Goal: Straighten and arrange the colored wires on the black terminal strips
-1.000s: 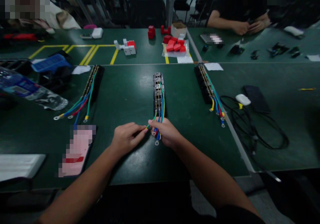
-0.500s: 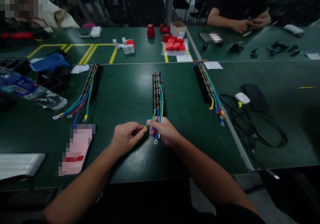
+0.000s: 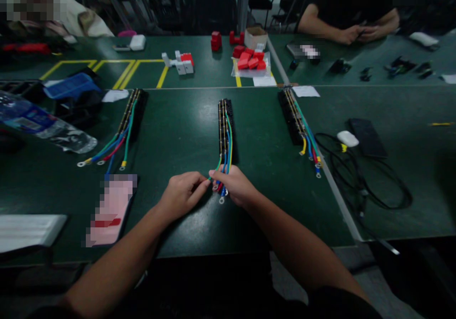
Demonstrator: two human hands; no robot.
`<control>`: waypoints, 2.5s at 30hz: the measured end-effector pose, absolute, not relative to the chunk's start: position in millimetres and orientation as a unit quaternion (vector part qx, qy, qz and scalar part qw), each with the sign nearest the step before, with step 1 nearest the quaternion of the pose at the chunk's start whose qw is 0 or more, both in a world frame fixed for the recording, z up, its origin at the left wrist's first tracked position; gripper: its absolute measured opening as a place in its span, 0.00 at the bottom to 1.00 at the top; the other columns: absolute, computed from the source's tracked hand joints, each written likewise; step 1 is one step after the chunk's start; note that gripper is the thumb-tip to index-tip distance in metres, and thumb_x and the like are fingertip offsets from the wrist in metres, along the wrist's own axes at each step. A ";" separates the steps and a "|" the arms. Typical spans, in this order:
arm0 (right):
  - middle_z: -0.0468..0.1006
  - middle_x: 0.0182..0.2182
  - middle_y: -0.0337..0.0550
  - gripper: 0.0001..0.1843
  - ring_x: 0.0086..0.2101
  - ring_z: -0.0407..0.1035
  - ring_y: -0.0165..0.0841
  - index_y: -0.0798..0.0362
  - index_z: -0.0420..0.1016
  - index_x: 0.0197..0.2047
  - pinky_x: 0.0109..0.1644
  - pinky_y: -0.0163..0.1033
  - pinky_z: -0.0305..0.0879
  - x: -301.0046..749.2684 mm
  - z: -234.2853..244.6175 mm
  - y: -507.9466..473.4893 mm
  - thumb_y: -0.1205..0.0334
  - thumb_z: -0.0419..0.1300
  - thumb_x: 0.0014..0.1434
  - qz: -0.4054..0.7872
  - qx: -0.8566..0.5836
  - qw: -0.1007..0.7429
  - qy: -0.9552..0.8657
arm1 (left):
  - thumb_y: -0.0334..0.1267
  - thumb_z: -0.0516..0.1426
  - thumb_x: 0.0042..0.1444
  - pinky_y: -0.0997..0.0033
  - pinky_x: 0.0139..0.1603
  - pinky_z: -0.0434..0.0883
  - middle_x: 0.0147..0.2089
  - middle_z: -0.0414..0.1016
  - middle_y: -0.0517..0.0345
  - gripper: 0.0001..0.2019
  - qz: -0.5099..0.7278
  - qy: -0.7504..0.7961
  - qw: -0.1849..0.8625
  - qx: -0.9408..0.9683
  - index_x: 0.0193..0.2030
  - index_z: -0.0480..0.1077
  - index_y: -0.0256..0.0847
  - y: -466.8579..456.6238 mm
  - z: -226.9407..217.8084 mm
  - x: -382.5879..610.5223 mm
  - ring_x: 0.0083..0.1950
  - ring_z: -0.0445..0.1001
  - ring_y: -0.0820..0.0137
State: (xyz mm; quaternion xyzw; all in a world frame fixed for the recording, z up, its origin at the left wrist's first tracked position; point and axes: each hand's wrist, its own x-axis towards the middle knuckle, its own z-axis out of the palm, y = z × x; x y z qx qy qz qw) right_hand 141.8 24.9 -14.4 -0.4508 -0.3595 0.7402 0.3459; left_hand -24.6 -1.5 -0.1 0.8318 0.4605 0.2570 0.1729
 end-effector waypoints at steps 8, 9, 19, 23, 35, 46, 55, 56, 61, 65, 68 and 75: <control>0.68 0.17 0.34 0.12 0.18 0.63 0.24 0.55 0.67 0.26 0.23 0.32 0.58 141.0 -17.8 24.6 0.58 0.65 0.49 0.756 -0.442 0.347 -0.337 | 0.39 0.51 0.59 0.74 0.27 0.60 0.25 0.67 0.61 0.11 0.270 0.451 0.171 0.833 0.28 0.66 0.38 -1.1 -2.3 -25.5 0.26 0.65 0.75; 0.68 0.17 0.34 0.12 0.18 0.63 0.24 0.55 0.66 0.26 0.23 0.32 0.58 140.9 -18.2 24.6 0.58 0.65 0.49 0.757 -0.441 0.347 -0.334 | 0.39 0.51 0.59 0.74 0.27 0.60 0.25 0.67 0.61 0.11 0.266 0.454 0.172 0.833 0.28 0.66 0.38 -1.2 -2.8 -25.5 0.26 0.65 0.75; 0.67 0.17 0.32 0.14 0.18 0.62 0.24 0.54 0.65 0.25 0.23 0.32 0.57 140.6 -19.5 24.4 0.59 0.67 0.46 0.762 -0.445 0.359 -0.304 | 0.39 0.51 0.59 0.74 0.28 0.61 0.25 0.67 0.60 0.11 0.273 0.456 0.170 0.830 0.29 0.66 0.38 -1.0 -4.4 -24.1 0.26 0.65 0.75; 0.67 0.17 0.32 0.14 0.18 0.62 0.24 0.54 0.65 0.25 0.22 0.32 0.57 140.9 -21.8 24.7 0.59 0.67 0.46 0.763 -0.439 0.363 -0.305 | 0.39 0.51 0.59 0.73 0.28 0.61 0.25 0.68 0.60 0.11 0.275 0.455 0.165 0.831 0.28 0.66 0.38 -0.8 -4.3 -24.5 0.26 0.65 0.75; 0.67 0.17 0.32 0.15 0.17 0.62 0.24 0.54 0.65 0.25 0.21 0.31 0.58 141.1 -22.3 26.0 0.57 0.68 0.46 0.760 -0.448 0.358 -0.306 | 0.39 0.50 0.60 0.74 0.28 0.60 0.25 0.67 0.61 0.11 0.284 0.452 0.158 0.831 0.29 0.66 0.38 -0.8 -5.5 -24.4 0.26 0.64 0.75; 0.69 0.16 0.34 0.15 0.18 0.63 0.25 0.55 0.66 0.25 0.23 0.32 0.60 141.7 -19.9 25.9 0.56 0.67 0.48 0.766 -0.429 0.343 -0.333 | 0.37 0.50 0.60 0.74 0.27 0.61 0.24 0.68 0.61 0.12 0.286 0.446 0.176 0.830 0.27 0.67 0.38 -0.1 -2.1 -24.2 0.24 0.65 0.76; 0.68 0.16 0.34 0.15 0.17 0.63 0.24 0.55 0.65 0.25 0.22 0.31 0.60 141.1 -18.8 25.6 0.57 0.67 0.47 0.761 -0.446 0.353 -0.313 | 0.38 0.54 0.57 0.76 0.26 0.60 0.23 0.70 0.62 0.09 0.311 0.462 0.178 0.811 0.27 0.68 0.38 0.0 -3.8 -25.3 0.23 0.66 0.76; 0.68 0.16 0.34 0.15 0.17 0.63 0.24 0.55 0.65 0.25 0.22 0.31 0.60 141.0 -18.3 25.4 0.57 0.67 0.48 0.760 -0.445 0.353 -0.315 | 0.37 0.53 0.58 0.75 0.26 0.60 0.24 0.70 0.61 0.10 0.307 0.459 0.180 0.814 0.27 0.67 0.38 0.0 -3.9 -25.5 0.24 0.66 0.76; 0.68 0.16 0.34 0.15 0.17 0.63 0.24 0.55 0.65 0.25 0.22 0.31 0.59 140.8 -17.3 25.3 0.55 0.66 0.49 0.762 -0.441 0.351 -0.320 | 0.37 0.50 0.61 0.74 0.30 0.61 0.26 0.68 0.60 0.11 0.278 0.450 0.192 0.827 0.29 0.67 0.38 0.3 -3.7 -26.2 0.26 0.66 0.75; 0.69 0.17 0.35 0.15 0.18 0.64 0.24 0.55 0.66 0.26 0.23 0.31 0.60 142.0 -18.9 25.5 0.55 0.65 0.50 0.764 -0.433 0.344 -0.332 | 0.37 0.49 0.61 0.74 0.28 0.60 0.25 0.67 0.61 0.11 0.277 0.453 0.208 0.821 0.29 0.66 0.38 0.6 -2.2 -25.7 0.25 0.65 0.75; 0.70 0.17 0.35 0.14 0.18 0.65 0.24 0.56 0.66 0.27 0.23 0.30 0.60 142.6 -18.7 25.6 0.56 0.65 0.51 0.765 -0.432 0.339 -0.336 | 0.37 0.51 0.60 0.75 0.27 0.60 0.24 0.67 0.62 0.11 0.289 0.454 0.222 0.813 0.27 0.66 0.38 1.0 -1.8 -25.9 0.25 0.64 0.76; 0.70 0.18 0.35 0.15 0.18 0.64 0.24 0.56 0.66 0.27 0.23 0.30 0.60 141.5 -15.1 26.3 0.56 0.67 0.48 0.761 -0.453 0.337 -0.321 | 0.39 0.55 0.56 0.76 0.25 0.59 0.22 0.68 0.64 0.10 0.308 0.478 0.217 0.793 0.26 0.67 0.38 0.7 -3.7 -27.4 0.23 0.64 0.78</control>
